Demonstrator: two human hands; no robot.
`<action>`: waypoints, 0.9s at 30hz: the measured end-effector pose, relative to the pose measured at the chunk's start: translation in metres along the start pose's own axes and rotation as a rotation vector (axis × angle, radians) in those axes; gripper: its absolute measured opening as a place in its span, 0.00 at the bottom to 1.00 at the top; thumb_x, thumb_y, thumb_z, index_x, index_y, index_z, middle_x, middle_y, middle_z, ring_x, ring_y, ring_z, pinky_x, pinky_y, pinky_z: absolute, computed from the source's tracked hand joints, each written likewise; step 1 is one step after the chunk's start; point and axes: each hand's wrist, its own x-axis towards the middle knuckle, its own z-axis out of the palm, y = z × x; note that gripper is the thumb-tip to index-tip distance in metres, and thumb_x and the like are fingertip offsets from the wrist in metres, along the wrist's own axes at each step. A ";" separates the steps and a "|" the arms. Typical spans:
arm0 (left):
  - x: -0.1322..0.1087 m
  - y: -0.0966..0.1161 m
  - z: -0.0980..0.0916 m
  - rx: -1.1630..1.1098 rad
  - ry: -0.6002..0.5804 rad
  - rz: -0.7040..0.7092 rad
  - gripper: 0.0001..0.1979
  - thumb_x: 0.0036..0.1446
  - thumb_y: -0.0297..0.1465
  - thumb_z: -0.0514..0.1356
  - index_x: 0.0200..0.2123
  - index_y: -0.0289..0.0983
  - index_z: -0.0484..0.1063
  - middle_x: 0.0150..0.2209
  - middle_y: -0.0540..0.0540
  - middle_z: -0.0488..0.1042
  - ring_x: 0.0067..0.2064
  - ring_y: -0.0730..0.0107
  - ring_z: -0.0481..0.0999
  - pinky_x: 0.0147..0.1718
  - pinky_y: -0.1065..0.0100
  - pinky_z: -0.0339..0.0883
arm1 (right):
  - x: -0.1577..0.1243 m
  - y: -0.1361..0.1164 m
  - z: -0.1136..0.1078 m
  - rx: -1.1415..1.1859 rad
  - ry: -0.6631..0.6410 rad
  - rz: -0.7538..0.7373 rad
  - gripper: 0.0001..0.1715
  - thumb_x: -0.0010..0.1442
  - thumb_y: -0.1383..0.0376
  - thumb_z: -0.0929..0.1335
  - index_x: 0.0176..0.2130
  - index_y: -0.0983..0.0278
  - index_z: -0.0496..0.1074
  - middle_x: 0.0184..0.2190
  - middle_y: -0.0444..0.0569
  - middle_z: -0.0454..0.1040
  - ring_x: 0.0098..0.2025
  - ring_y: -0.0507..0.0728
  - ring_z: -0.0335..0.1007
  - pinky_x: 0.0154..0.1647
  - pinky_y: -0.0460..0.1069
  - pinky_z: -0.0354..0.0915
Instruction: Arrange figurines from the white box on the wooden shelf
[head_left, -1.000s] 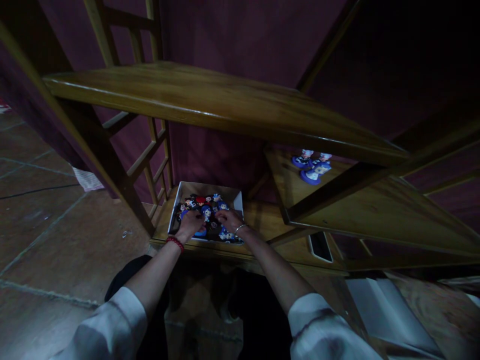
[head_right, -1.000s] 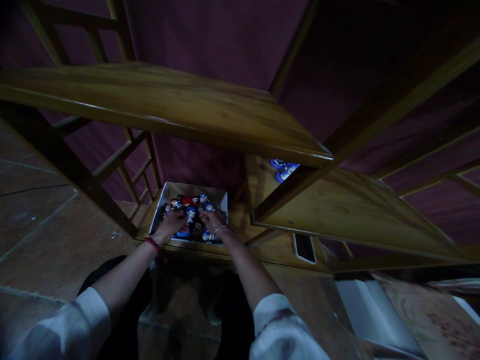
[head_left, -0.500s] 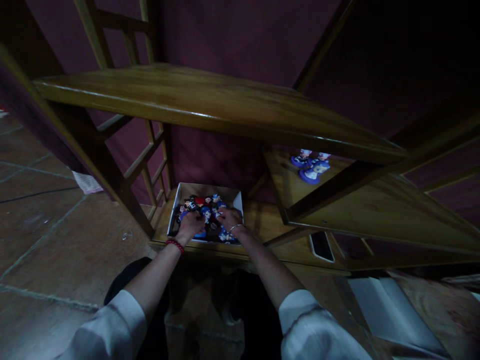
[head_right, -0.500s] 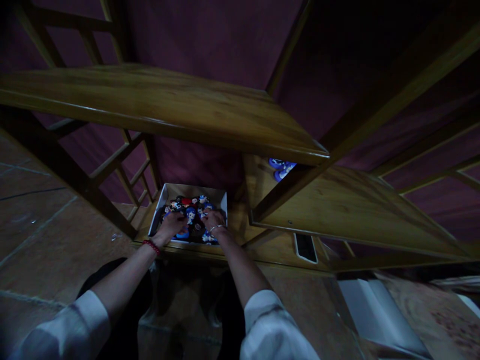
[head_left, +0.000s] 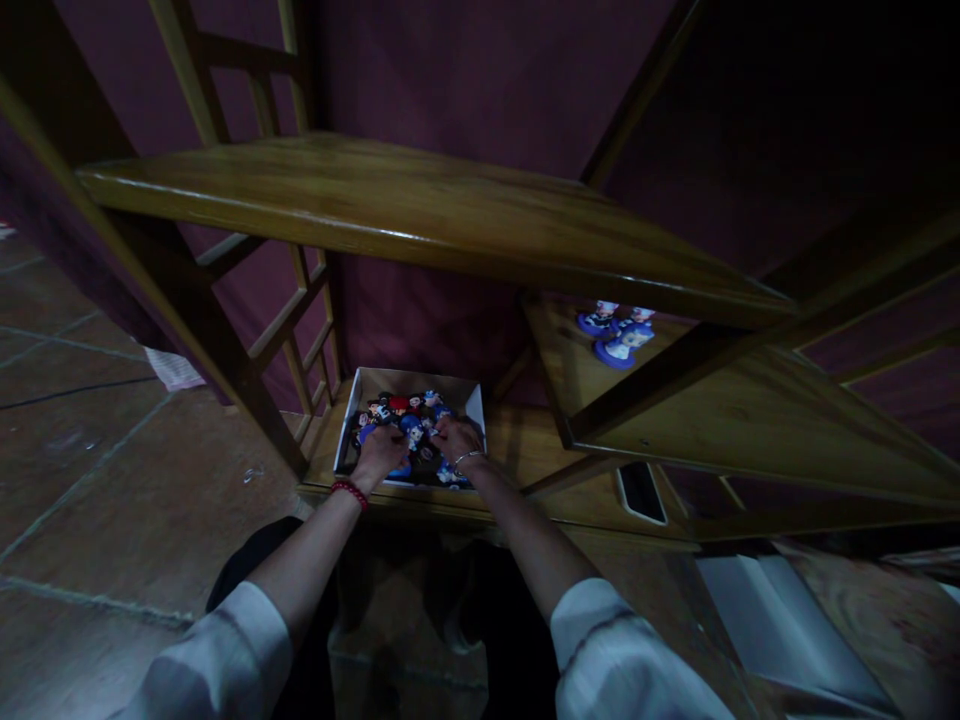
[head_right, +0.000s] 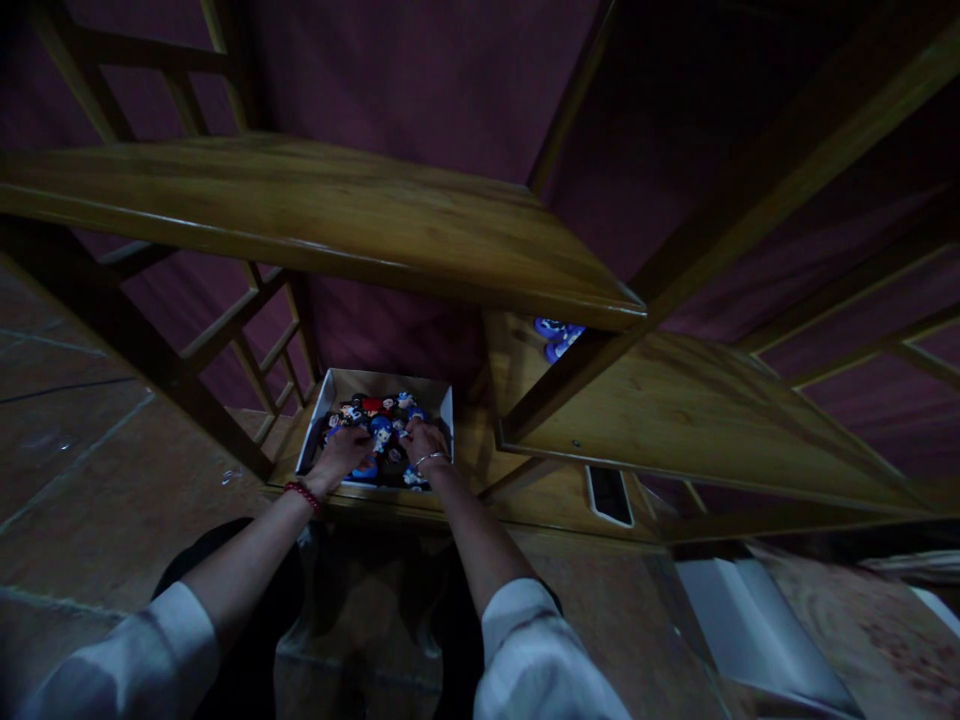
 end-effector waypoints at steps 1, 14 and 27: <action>0.000 -0.001 0.000 0.008 0.000 0.000 0.09 0.51 0.31 0.51 0.31 0.34 0.69 0.27 0.46 0.75 0.24 0.74 0.74 0.21 0.76 0.64 | 0.000 0.000 0.000 0.002 0.003 -0.006 0.08 0.48 0.63 0.66 0.32 0.61 0.68 0.28 0.43 0.73 0.31 0.50 0.67 0.31 0.43 0.58; -0.003 0.001 -0.003 -0.046 0.011 0.009 0.09 0.50 0.32 0.51 0.29 0.33 0.68 0.25 0.47 0.73 0.24 0.74 0.73 0.20 0.76 0.64 | 0.004 0.005 -0.001 -0.013 0.059 -0.003 0.06 0.50 0.64 0.63 0.27 0.61 0.70 0.25 0.43 0.73 0.28 0.50 0.66 0.28 0.43 0.56; -0.020 -0.008 -0.017 0.111 -0.200 0.203 0.10 0.47 0.34 0.52 0.25 0.34 0.68 0.20 0.50 0.70 0.24 0.74 0.70 0.21 0.76 0.60 | 0.019 -0.023 0.001 0.049 -0.081 -0.294 0.25 0.47 0.68 0.67 0.47 0.57 0.65 0.43 0.47 0.68 0.41 0.53 0.66 0.42 0.45 0.59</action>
